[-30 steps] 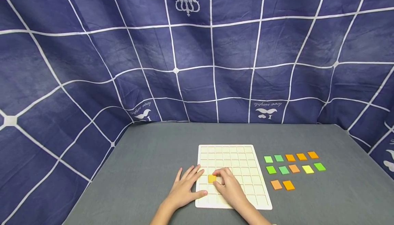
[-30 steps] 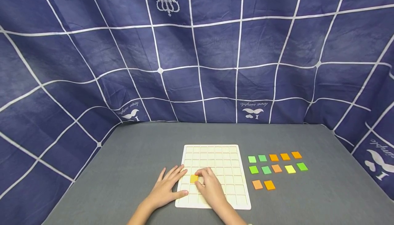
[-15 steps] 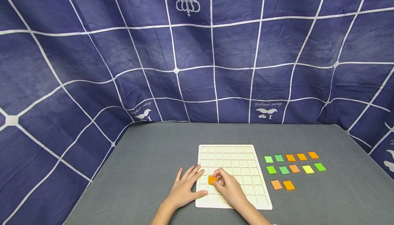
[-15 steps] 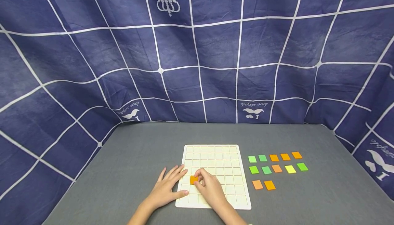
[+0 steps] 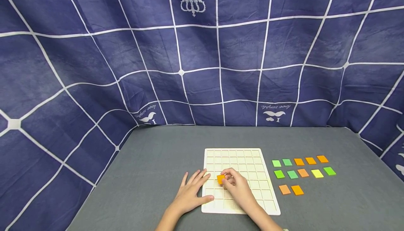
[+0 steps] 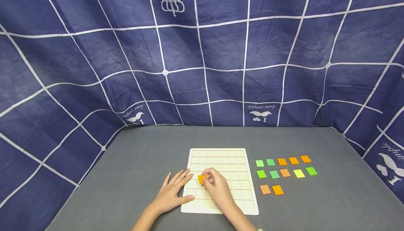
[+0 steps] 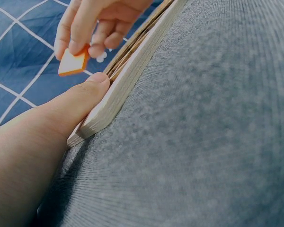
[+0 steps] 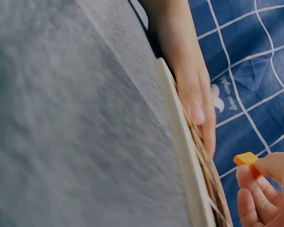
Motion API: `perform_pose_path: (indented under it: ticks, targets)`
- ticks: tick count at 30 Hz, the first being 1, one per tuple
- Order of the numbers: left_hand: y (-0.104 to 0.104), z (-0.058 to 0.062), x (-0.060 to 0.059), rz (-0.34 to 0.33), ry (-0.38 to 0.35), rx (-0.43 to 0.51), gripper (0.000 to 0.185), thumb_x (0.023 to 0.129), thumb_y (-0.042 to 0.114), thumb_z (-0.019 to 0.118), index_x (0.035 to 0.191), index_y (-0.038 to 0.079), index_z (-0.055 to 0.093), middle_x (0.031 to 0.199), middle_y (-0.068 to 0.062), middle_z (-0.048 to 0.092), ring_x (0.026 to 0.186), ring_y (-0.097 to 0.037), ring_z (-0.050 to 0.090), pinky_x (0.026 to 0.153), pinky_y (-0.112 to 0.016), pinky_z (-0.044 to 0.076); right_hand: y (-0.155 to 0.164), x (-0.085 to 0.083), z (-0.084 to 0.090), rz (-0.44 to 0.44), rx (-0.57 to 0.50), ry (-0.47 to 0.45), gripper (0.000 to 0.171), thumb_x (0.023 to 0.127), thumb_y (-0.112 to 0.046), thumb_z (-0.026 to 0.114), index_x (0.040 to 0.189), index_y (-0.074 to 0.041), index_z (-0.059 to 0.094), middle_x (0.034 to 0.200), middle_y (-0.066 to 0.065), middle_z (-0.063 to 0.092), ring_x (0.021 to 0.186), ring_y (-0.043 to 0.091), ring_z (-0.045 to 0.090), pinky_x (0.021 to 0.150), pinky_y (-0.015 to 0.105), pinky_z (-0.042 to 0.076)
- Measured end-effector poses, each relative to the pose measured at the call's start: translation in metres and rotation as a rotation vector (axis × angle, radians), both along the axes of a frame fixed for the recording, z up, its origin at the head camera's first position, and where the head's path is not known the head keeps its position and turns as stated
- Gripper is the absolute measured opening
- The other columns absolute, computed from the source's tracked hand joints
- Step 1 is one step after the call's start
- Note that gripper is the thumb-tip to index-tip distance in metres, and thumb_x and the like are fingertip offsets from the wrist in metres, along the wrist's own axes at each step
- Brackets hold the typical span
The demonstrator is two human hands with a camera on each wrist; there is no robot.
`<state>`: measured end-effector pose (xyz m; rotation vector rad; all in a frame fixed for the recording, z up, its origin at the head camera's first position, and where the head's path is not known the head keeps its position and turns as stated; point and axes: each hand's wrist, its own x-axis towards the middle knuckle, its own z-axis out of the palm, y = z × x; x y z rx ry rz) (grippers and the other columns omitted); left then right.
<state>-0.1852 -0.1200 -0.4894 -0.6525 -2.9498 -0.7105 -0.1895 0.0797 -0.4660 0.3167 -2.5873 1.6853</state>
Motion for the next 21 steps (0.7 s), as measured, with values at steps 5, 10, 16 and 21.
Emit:
perform_pose_path:
  ticks: [5, 10, 16, 21]
  targets:
    - [0.0, 0.001, 0.0, -0.003, 0.001, 0.0, 0.072, 0.076, 0.065, 0.05, 0.135, 0.024, 0.043, 0.146, 0.002, 0.035, 0.135, -0.027, 0.03, 0.108, -0.058, 0.005, 0.007, -0.003, 0.007, -0.058, -0.038, -0.037, 0.017, 0.081, -0.009, 0.064, 0.097, -0.011, 0.061, 0.085, 0.003, 0.058, 0.066, 0.005, 0.058, 0.056, 0.016, 0.048]
    - [0.0, 0.002, -0.001, -0.008, 0.018, -0.012, 0.072, 0.076, 0.065, 0.05, 0.135, 0.024, 0.042, 0.145, 0.002, 0.036, 0.134, -0.027, 0.032, 0.108, -0.058, 0.008, 0.022, -0.004, 0.012, -0.097, -0.057, -0.061, 0.016, 0.078, -0.009, 0.067, 0.093, -0.014, 0.062, 0.083, 0.001, 0.057, 0.062, 0.006, 0.057, 0.052, 0.017, 0.045]
    - [-0.001, 0.001, -0.001, -0.013, 0.021, -0.017, 0.072, 0.076, 0.066, 0.05, 0.135, 0.025, 0.042, 0.145, 0.003, 0.036, 0.134, -0.025, 0.031, 0.108, -0.057, 0.008, 0.047, 0.0, 0.016, -0.145, 0.009, -0.025, 0.016, 0.078, -0.009, 0.067, 0.092, -0.014, 0.062, 0.077, -0.001, 0.06, 0.058, 0.004, 0.056, 0.051, 0.017, 0.043]
    - [-0.002, 0.0, 0.0, -0.021, 0.049, -0.016, 0.072, 0.076, 0.065, 0.051, 0.135, 0.024, 0.043, 0.144, 0.002, 0.038, 0.133, -0.026, 0.033, 0.107, -0.058, 0.009, 0.067, 0.007, 0.017, -0.165, 0.047, -0.017, 0.015, 0.081, -0.014, 0.066, 0.095, -0.013, 0.062, 0.076, -0.001, 0.064, 0.062, 0.007, 0.058, 0.055, 0.017, 0.045]
